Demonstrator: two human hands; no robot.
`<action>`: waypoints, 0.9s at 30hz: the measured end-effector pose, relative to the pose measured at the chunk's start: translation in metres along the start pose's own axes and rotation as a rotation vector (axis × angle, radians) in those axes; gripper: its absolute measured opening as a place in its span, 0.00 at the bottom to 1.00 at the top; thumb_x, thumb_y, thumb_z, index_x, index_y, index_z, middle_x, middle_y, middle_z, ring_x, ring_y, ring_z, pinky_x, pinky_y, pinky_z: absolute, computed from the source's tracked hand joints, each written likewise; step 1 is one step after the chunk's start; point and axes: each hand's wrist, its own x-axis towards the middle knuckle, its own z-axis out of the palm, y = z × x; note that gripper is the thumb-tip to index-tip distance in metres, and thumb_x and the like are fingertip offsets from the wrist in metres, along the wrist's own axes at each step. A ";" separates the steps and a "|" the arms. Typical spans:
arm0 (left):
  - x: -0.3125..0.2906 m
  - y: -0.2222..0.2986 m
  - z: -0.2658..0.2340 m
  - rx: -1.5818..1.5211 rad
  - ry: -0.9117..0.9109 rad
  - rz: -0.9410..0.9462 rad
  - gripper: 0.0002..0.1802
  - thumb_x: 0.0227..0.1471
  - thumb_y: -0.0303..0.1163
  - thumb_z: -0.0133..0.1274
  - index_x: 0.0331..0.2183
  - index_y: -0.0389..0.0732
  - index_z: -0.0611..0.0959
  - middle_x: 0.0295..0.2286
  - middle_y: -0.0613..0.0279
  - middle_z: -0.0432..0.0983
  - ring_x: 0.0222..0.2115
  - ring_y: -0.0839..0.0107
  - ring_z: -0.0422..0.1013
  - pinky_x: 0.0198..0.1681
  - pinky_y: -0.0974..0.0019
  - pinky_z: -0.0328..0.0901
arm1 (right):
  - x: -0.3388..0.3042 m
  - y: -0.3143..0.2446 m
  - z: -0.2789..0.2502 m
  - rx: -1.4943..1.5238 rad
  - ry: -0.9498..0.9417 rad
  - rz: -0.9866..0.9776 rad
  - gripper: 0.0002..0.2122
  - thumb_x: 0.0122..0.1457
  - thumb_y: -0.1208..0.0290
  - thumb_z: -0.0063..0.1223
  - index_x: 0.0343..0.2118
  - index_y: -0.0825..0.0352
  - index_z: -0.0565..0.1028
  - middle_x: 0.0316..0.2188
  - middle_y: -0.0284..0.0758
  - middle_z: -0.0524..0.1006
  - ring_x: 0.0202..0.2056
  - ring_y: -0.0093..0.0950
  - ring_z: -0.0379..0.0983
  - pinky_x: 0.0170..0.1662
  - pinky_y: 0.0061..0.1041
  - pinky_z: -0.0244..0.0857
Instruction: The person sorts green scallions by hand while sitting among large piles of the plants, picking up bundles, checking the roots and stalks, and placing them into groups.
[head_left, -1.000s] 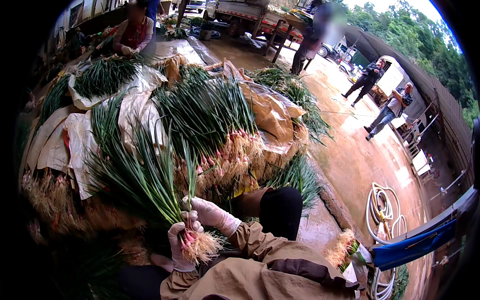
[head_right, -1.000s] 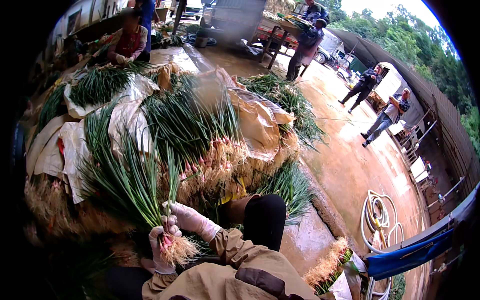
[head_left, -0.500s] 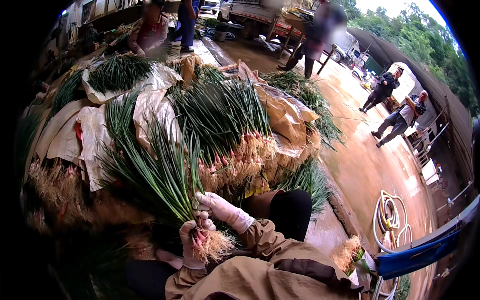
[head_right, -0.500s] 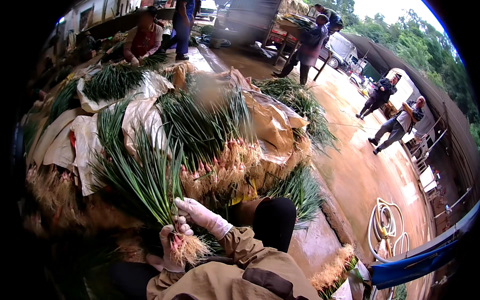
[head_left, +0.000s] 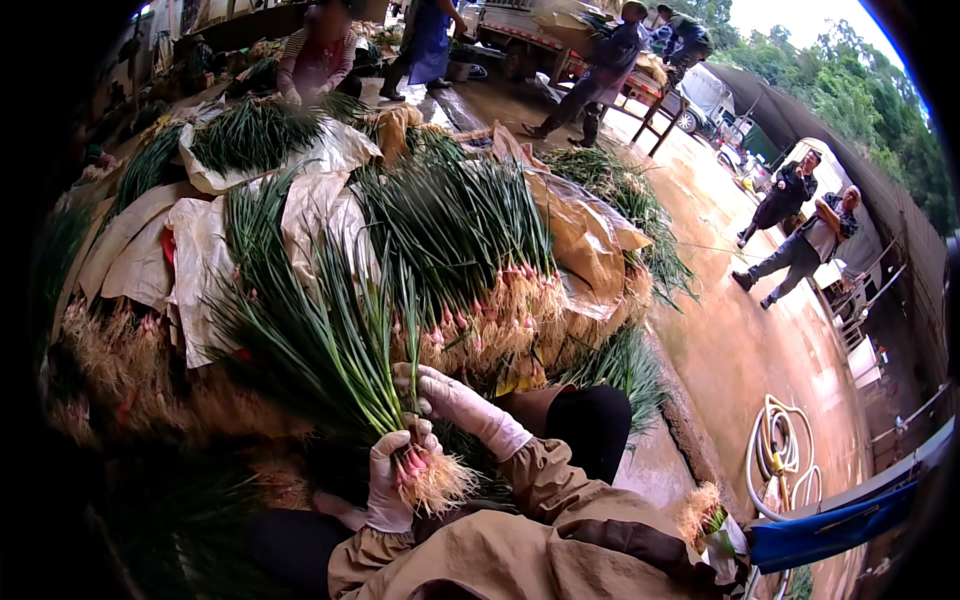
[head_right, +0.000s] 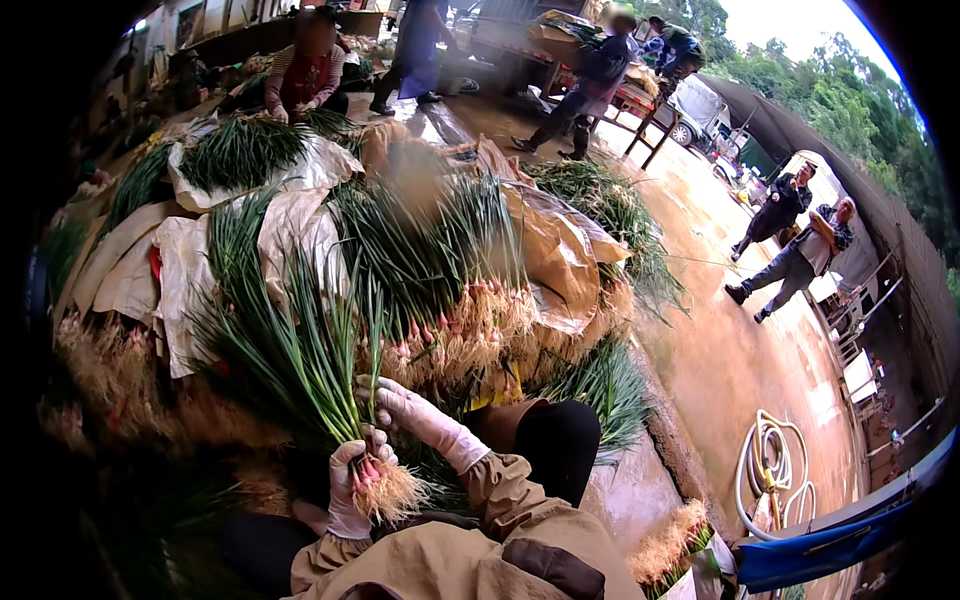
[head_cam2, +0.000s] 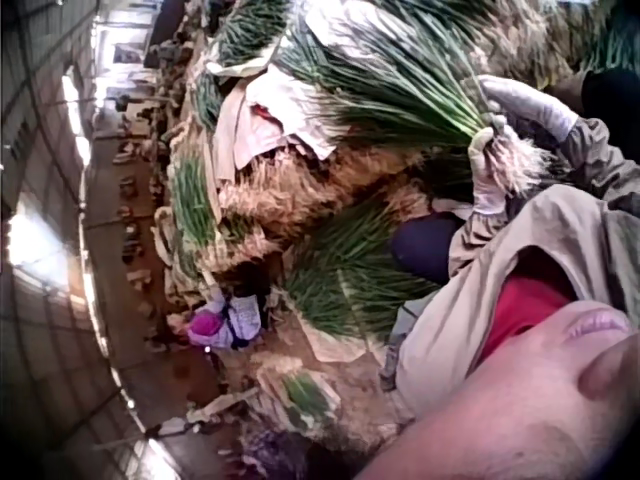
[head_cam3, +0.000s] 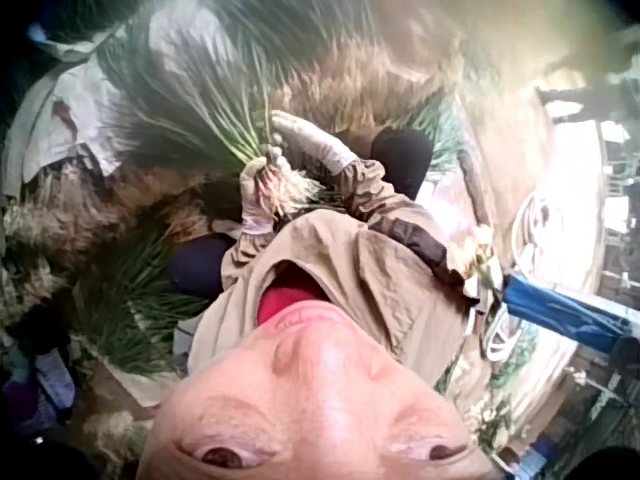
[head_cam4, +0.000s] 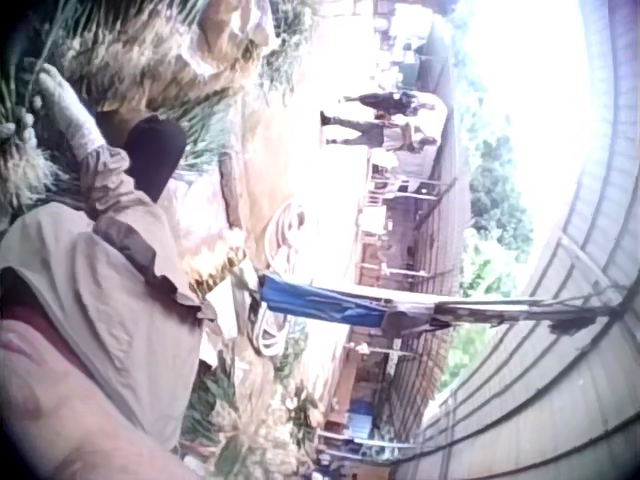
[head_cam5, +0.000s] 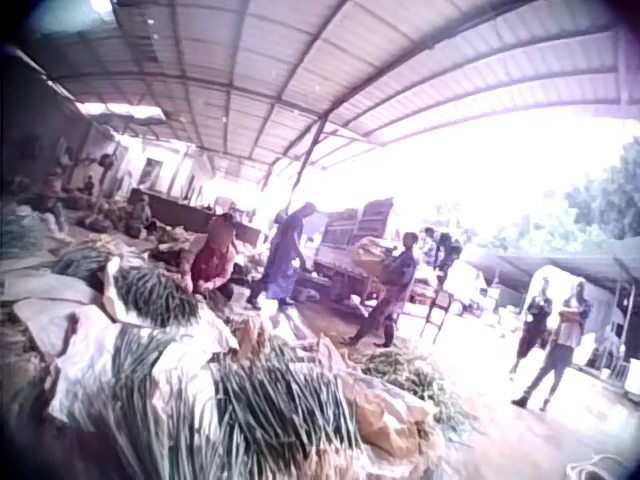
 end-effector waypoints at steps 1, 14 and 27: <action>0.000 -0.005 0.005 -0.038 -0.028 0.022 0.15 0.49 0.32 0.50 0.39 0.37 0.76 0.31 0.54 0.74 0.26 0.65 0.68 0.33 0.64 0.66 | 0.006 -0.013 0.012 0.248 -0.107 -0.089 0.24 0.62 0.61 0.49 0.58 0.65 0.62 0.40 0.28 0.74 0.27 0.15 0.62 0.33 0.16 0.61; 0.004 -0.002 -0.005 0.124 0.115 -0.001 0.11 0.49 0.29 0.50 0.37 0.38 0.78 0.31 0.55 0.77 0.24 0.67 0.72 0.19 0.71 0.66 | 0.018 0.010 -0.013 -0.410 0.366 -0.288 0.14 0.63 0.59 0.48 0.35 0.68 0.73 0.25 0.24 0.72 0.27 0.13 0.64 0.33 0.15 0.62; 0.004 -0.011 0.011 0.062 0.124 0.134 0.11 0.48 0.24 0.50 0.37 0.41 0.76 0.30 0.57 0.73 0.28 0.65 0.70 0.29 0.68 0.67 | 0.024 0.012 -0.009 -0.566 0.427 -0.225 0.20 0.60 0.57 0.52 0.43 0.72 0.74 0.34 0.32 0.79 0.34 0.24 0.73 0.40 0.24 0.67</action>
